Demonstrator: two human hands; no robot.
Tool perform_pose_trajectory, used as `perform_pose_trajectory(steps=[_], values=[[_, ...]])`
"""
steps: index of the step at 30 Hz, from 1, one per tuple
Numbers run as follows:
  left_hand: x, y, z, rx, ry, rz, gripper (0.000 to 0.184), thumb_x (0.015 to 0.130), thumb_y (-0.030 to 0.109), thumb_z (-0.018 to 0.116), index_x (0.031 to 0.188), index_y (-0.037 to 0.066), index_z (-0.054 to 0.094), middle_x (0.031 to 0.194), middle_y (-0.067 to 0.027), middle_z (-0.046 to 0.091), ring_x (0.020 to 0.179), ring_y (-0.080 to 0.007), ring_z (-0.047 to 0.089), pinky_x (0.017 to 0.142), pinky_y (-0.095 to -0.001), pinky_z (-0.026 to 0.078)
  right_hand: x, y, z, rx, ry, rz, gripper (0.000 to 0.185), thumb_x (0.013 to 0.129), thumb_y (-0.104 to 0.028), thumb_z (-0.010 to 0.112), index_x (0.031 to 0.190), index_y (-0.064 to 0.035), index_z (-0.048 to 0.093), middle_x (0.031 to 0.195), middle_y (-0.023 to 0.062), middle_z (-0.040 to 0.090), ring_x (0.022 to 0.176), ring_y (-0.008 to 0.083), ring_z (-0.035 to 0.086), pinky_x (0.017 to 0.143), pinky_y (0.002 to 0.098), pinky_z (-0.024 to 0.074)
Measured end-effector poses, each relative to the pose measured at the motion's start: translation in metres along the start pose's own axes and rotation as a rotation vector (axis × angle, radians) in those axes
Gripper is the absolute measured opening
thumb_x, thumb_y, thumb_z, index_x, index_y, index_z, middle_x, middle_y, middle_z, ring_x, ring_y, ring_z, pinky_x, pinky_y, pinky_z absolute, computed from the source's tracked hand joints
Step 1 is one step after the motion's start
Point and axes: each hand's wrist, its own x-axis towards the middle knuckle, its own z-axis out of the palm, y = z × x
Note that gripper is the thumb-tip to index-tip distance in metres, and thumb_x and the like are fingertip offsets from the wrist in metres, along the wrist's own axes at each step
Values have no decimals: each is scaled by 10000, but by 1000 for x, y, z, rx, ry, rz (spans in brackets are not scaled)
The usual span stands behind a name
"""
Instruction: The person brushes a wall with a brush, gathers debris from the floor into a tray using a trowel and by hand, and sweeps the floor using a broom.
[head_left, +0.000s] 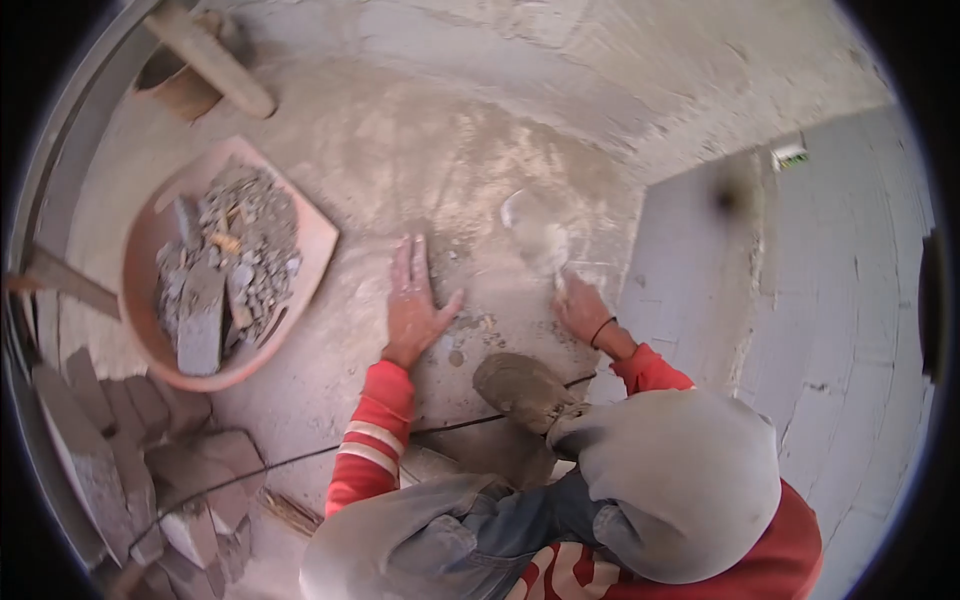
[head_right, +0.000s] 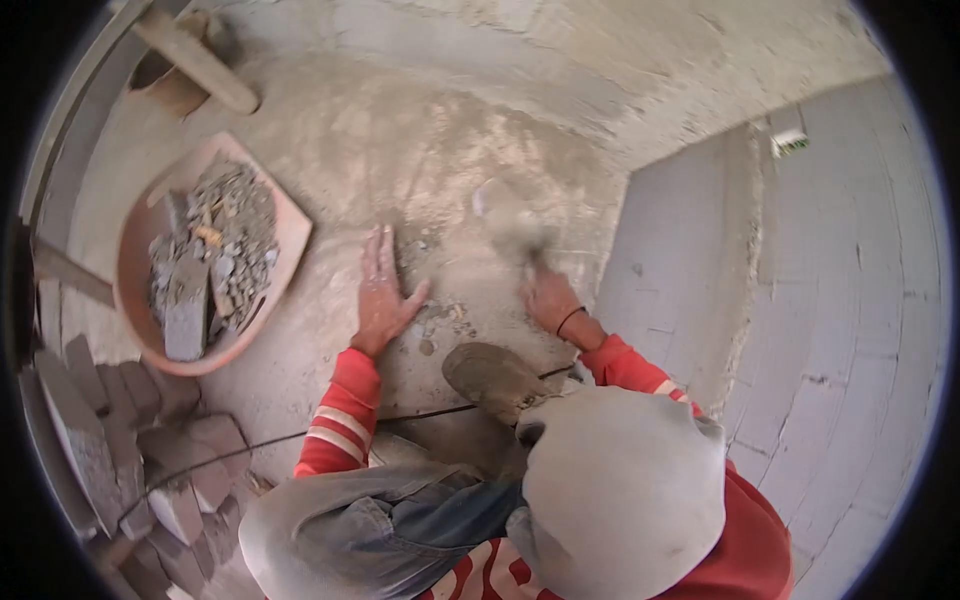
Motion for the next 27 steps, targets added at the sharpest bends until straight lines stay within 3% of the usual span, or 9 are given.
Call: perform_pose_trajectory(steps=[4,6,9,12,18,21,24,25,27], values=[[-32,18,-37,-63,68,-113,737,817,241,745,1461,39,448,1456,-267,428,1352,-437,420,1119,-500,374,-5,-51,-13,6,-192,-78,501,942,-285,608,1314,34,504,1077,326,640,1001,488,614,821,568,500],[-71,29,-70,-137,-15,-325,358,839,179,722,1163,55,635,1110,-172,642,982,-310,626,854,-432,499,-10,-32,-30,-74,-2,-398,473,944,-296,617,1304,0,529,1127,259,655,993,438,636,777,541,525],[-135,46,-118,-534,-209,-635,144,876,132,713,806,7,696,668,-48,660,592,-128,613,586,-276,486,-15,-42,-86,-336,-339,-452,407,921,-293,636,1267,-86,576,1161,156,660,971,339,674,745,475,550],[-206,38,-144,-599,-472,-1048,210,890,173,712,772,1,688,646,-31,652,595,-95,588,575,-281,486,-9,-22,-90,-597,-547,-595,379,902,-287,643,1245,-133,593,1165,106,655,961,294,686,738,448,559],[-265,53,-128,-204,246,-1160,281,838,269,723,739,9,686,554,-79,607,517,-227,587,563,-379,484,50,-65,-53,-545,-349,-604,366,866,-213,656,1217,-120,606,1069,140,665,946,346,679,784,457,555],[-258,72,-132,-51,283,-1252,190,814,191,732,808,14,664,665,-97,629,612,-236,612,610,-369,502,80,-87,-59,-305,-363,-662,371,857,-139,670,1212,-56,602,1027,203,665,951,406,659,814,467,534],[-312,63,-134,515,694,-1139,265,769,167,740,964,11,651,879,-147,647,826,-315,640,748,-399,519,104,-81,-46,-164,-247,-747,390,867,-109,682,1231,3,594,1044,243,667,971,439,644,825,474,517],[-337,70,-143,600,715,-1216,449,747,155,749,1143,9,595,1103,-196,595,1063,-373,581,912,-421,481,114,-76,-39,-148,-209,-776,390,882,-125,680,1236,14,593,1051,248,668,967,436,645,825,471,514],[-400,82,-139,776,676,-1459,674,795,303,741,1345,8,486,1210,-218,544,1166,-407,513,1003,-549,400,132,-70,-22,-117,-131,-818,396,913,-156,676,1248,37,589,1065,257,670,959,431,648,825,465,509]])
